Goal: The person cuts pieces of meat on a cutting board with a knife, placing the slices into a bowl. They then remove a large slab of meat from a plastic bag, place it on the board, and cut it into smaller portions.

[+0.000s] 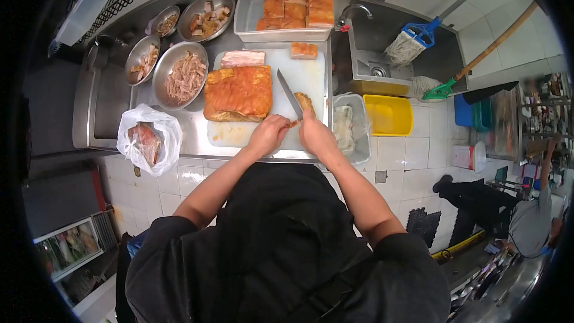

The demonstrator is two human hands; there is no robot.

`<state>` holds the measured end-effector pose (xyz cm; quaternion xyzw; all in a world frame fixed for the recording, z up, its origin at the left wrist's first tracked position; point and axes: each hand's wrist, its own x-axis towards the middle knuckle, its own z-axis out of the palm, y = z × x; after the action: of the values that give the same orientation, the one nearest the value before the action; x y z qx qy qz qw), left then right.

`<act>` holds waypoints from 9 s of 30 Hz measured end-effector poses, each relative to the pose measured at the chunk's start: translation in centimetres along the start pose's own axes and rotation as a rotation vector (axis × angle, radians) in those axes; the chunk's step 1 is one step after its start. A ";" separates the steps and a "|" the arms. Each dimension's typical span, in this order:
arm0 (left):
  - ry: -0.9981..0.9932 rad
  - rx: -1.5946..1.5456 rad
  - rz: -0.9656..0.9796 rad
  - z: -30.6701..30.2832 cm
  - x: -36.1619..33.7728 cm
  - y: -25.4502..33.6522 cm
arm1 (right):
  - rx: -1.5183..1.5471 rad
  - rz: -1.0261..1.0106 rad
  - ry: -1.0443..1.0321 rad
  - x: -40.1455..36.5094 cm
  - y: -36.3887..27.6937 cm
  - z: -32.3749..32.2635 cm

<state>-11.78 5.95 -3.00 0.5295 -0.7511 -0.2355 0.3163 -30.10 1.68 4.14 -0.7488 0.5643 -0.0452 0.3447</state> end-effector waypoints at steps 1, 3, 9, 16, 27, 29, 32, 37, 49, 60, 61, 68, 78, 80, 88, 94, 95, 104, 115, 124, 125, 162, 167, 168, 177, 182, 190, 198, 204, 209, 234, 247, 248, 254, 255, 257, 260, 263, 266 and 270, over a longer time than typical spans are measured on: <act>0.013 -0.003 -0.021 0.0 -0.3 0.4 | -0.018 0.024 -0.020 -0.9 0.2 0.0; 0.021 -0.006 -0.017 0.1 -0.2 0.4 | -0.036 0.050 -0.041 -2.8 0.2 -0.4; -0.005 -0.013 -0.036 1.2 0.2 -0.3 | -0.205 0.115 -0.278 -8.0 -0.2 -1.5; -0.026 -0.028 -0.010 0.7 0.5 -0.5 | -0.142 0.037 -0.147 -4.9 1.3 1.7; 0.000 -0.024 -0.079 0.9 -0.6 -0.6 | -0.157 0.056 -0.167 -6.5 1.6 2.8; 0.007 -0.029 -0.025 0.5 -0.7 -0.6 | -0.143 -0.036 -0.135 -5.3 1.2 2.5; 0.111 0.022 -0.048 -0.4 -0.9 1.7 | -0.156 -0.016 -0.198 -6.6 -0.4 -1.0; 0.044 0.048 -0.055 -0.1 -1.2 0.2 | -0.148 -0.015 -0.233 -7.8 0.7 0.4; 0.105 0.000 -0.065 1.6 -0.7 0.8 | -0.138 -0.044 -0.169 -8.5 2.4 -1.0; 0.115 -0.051 -0.194 1.8 -1.6 0.2 | -0.163 -0.111 -0.103 -7.4 4.8 1.7; 0.117 -0.057 -0.186 1.6 -1.8 0.4 | -0.155 -0.106 -0.101 -7.6 4.1 0.8; 0.130 -0.048 -0.208 1.2 -2.3 0.9 | -0.124 -0.140 -0.112 -9.0 3.0 1.1; 0.149 -0.082 -0.201 0.9 -3.0 0.7 | -0.044 -0.119 -0.114 -9.6 1.4 0.1; 0.140 -0.065 -0.181 1.0 -3.2 0.6 | -0.062 -0.126 -0.138 -8.5 4.0 3.6; 0.090 -0.069 -0.231 1.0 -3.1 0.7 | -0.050 -0.067 -0.116 -9.4 2.5 -1.1; 0.223 0.014 -0.145 2.5 -1.9 0.0 | -0.121 0.082 -0.095 -9.0 5.0 -1.3; 0.230 0.005 -0.137 2.8 -1.6 -0.3 | -0.160 0.085 -0.116 -9.0 5.1 -1.4; -0.104 -0.031 -0.181 1.2 0.1 1.2 | 0.304 -0.133 0.106 -9.2 10.6 3.7; -0.018 -0.050 -0.261 2.9 0.4 1.3 | 0.791 0.228 -0.339 -8.8 8.7 3.5; 0.307 -0.096 -0.220 -1.8 2.2 2.8 | 0.584 0.193 -0.360 -6.9 1.2 -1.3; 0.328 -0.086 -0.226 -3.6 2.6 2.5 | 0.552 0.150 -0.326 -6.2 -0.4 -2.2; -0.345 0.782 -0.442 -34.8 15.1 -33.8 | 0.412 0.424 0.397 -3.2 -9.3 2.8; -0.045 0.877 -0.208 -38.8 16.6 -42.5 | 0.242 0.431 0.487 -5.3 -7.3 2.8; -0.067 0.928 -0.288 -38.9 17.5 -39.7 | 0.226 0.422 0.530 -5.6 -6.7 2.7; -0.142 -0.114 -0.078 -23.2 14.7 -12.4 | -0.088 0.463 0.369 -6.5 2.3 4.0; -0.454 0.013 0.261 -7.9 11.4 -1.7 | -0.126 0.340 0.205 -6.5 1.2 2.4; -0.421 0.261 -0.013 0.2 8.4 1.7 | -0.108 0.191 0.095 -4.8 3.3 0.8; 0.039 0.319 -0.027 3.2 5.0 1.6 | -0.176 0.076 -0.009 -4.4 3.0 -2.0; 0.141 0.180 0.033 3.5 4.5 0.3 | -0.242 0.133 -0.113 -5.9 2.7 -1.4; 0.142 0.140 0.062 2.9 4.2 0.2 | -0.157 0.065 -0.023 -0.9 2.1 -0.6; 0.160 0.122 0.050 2.8 4.2 -0.3 | -0.138 0.082 -0.088 -1.5 0.9 -0.5; 0.160 0.057 0.059 2.7 4.3 -1.0 | -0.130 0.090 -0.098 0.8 1.8 1.3; 0.168 0.046 0.072 2.7 4.3 -0.9 | -0.105 0.062 -0.069 1.6 2.6 2.0; 0.147 0.037 0.064 2.9 4.1 -1.6 | -0.105 0.084 -0.081 0.2 0.2 0.1; 0.172 0.031 0.067 2.9 4.4 -1.5 | -0.111 0.082 -0.080 0.7 0.5 0.5; 0.178 0.028 0.089 2.7 4.9 -1.7 | -0.096 0.060 -0.064 1.9 1.2 1.2; 0.175 0.015 0.109 2.6 4.2 -1.5 | -0.104 0.067 -0.116 1.7 0.0 -0.9; 0.190 0.002 0.108 2.4 4.5 -1.5 | -0.108 0.030 -0.057 1.1 0.3 0.6; 0.200 -0.014 0.105 2.7 3.8 -1.4 | -0.009 0.042 -0.071 2.6 1.6 1.4; 0.214 0.011 0.121 2.6 4.3 -1.8 | -0.111 0.072 -0.157 0.7 -1.0 -1.1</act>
<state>-13.54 1.38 -5.05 0.5068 -0.7451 -0.1540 0.4053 -29.53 0.68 5.26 -0.7472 0.5639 0.0574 0.3470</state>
